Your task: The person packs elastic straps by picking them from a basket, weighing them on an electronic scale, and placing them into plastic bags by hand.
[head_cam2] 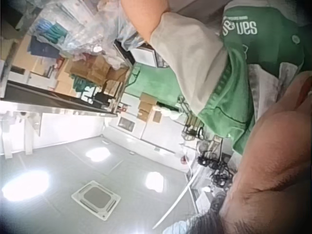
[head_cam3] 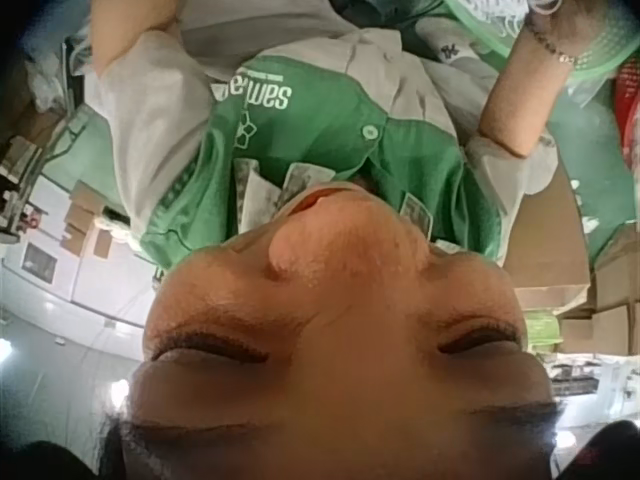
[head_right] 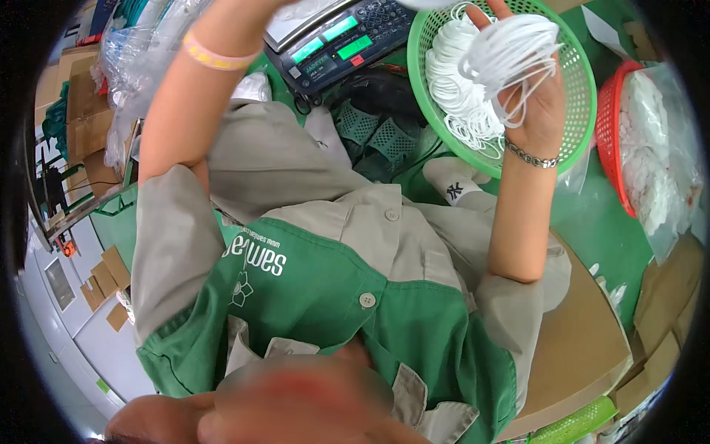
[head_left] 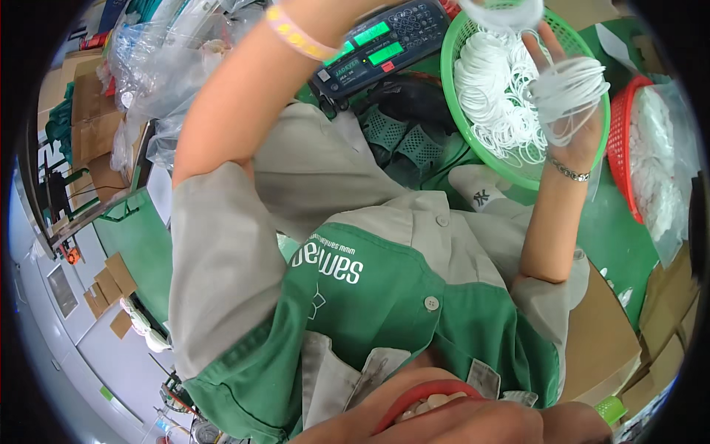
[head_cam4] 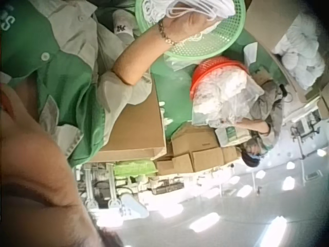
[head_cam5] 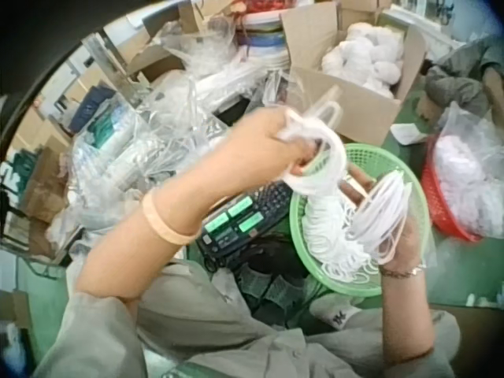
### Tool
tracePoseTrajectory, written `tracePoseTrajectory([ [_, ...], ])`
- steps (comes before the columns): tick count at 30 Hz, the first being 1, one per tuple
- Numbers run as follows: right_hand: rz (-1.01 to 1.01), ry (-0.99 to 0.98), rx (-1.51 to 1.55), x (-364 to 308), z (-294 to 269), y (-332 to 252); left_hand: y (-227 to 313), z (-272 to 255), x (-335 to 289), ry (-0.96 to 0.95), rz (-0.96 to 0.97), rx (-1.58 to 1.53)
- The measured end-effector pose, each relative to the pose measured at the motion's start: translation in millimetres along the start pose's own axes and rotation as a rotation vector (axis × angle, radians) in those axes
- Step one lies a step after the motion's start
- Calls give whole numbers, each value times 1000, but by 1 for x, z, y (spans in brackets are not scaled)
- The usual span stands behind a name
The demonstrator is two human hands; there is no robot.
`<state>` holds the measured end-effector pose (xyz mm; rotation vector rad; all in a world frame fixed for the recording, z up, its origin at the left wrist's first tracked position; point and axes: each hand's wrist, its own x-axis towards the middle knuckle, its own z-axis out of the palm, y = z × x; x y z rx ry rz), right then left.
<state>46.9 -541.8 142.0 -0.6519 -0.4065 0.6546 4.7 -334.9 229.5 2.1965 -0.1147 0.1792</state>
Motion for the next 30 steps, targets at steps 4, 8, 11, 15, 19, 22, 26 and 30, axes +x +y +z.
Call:
tracePoseTrajectory([
  [4, 67, 59, -255, 2, -20, 12, 8, 41, 0, -339, -124, -298],
  [8, 29, 237, -278, -4, -13, 18, -9, 59, 2, -354, -81, -368],
  [11, 131, 56, -262, -1, -28, 13, -17, 60, 6, -458, -74, -544],
  [15, 111, 249, -343, -1, -31, 15, -16, 55, 11, -514, -207, -435],
  [19, 88, 310, -272, 4, -30, 15, -19, 54, 18, -492, -292, -431],
  [22, 88, 351, -261, 4, -38, 17, -24, 55, 18, -455, -286, -423],
  [26, -103, 102, -1039, 2, -61, 18, -24, 57, 19, -351, -315, -261],
  [30, 228, 157, -308, 5, -61, 20, -31, 61, 19, -334, -263, -38],
])
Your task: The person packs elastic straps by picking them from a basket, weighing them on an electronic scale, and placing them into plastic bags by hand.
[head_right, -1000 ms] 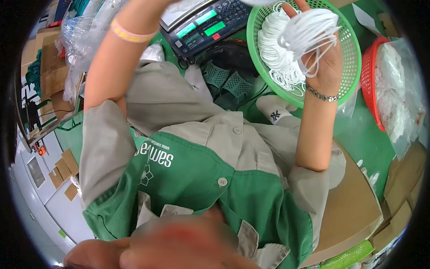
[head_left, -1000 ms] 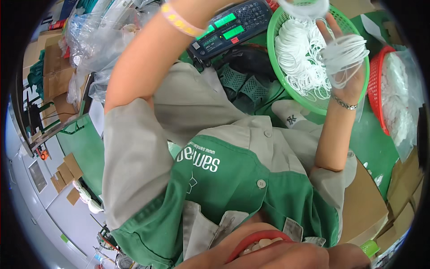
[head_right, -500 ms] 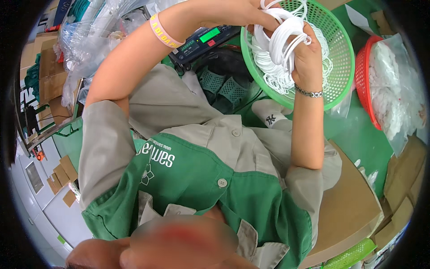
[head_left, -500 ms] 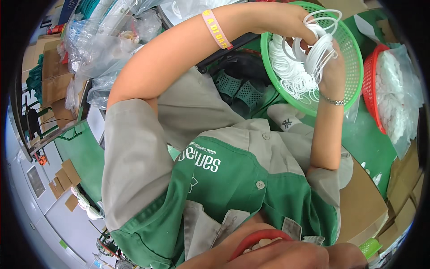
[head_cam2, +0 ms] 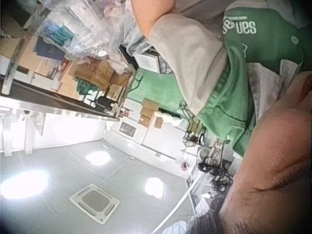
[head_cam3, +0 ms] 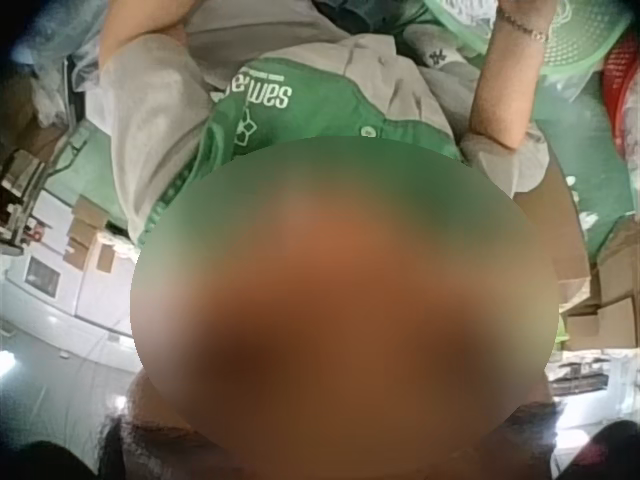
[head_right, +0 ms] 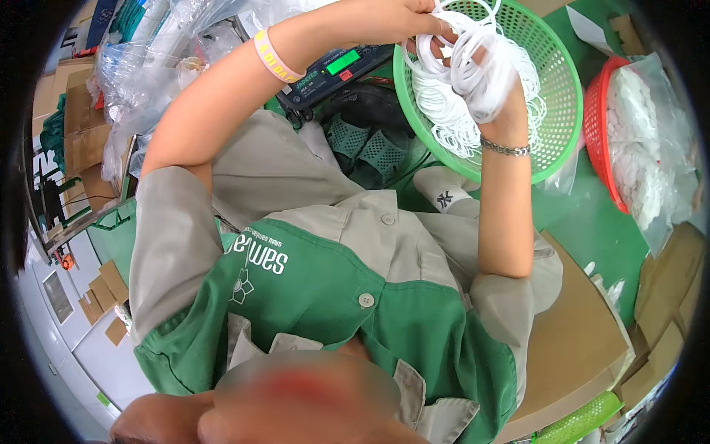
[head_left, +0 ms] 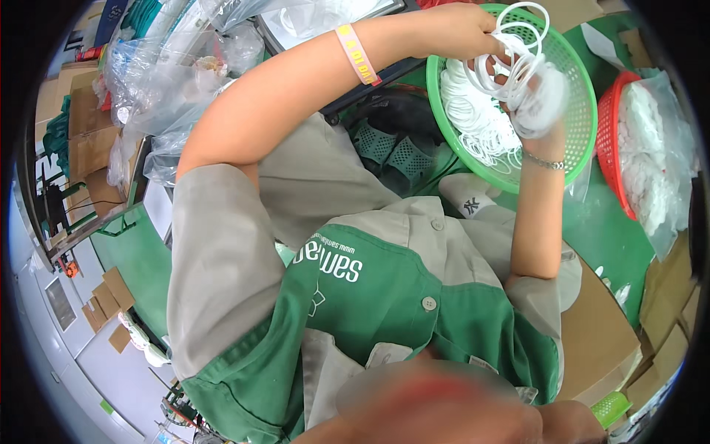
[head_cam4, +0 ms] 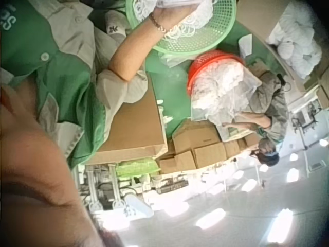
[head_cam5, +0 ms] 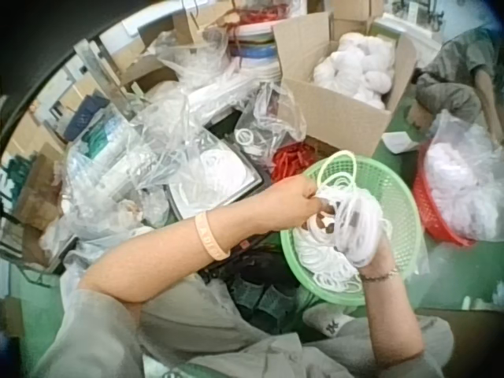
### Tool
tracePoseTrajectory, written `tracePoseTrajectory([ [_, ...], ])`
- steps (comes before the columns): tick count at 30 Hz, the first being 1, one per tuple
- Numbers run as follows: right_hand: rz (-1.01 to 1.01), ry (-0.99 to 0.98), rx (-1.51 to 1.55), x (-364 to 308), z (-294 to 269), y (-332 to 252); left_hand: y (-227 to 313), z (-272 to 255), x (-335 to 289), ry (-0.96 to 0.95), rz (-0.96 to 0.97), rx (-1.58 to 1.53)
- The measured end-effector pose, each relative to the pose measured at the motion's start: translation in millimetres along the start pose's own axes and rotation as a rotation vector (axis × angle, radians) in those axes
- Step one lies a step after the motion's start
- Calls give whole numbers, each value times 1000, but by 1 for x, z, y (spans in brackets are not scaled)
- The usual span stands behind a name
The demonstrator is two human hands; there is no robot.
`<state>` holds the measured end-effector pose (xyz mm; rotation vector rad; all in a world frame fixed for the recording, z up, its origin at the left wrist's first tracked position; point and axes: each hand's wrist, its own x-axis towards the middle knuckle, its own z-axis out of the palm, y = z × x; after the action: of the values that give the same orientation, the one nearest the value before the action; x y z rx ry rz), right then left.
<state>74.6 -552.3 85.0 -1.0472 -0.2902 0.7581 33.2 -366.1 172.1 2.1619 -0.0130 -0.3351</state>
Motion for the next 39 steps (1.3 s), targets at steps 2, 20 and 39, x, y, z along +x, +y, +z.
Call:
tracePoseTrajectory([
  [2, 8, 134, 205, 1, 13, 3, -2, 4, -1, 1, -1, -103],
  [20, -52, 235, 193, -4, 9, 1, -25, -75, 4, 392, 95, -366],
  [39, 6, 384, 129, 4, -28, 0, -153, -239, -126, 1045, -155, 287],
])
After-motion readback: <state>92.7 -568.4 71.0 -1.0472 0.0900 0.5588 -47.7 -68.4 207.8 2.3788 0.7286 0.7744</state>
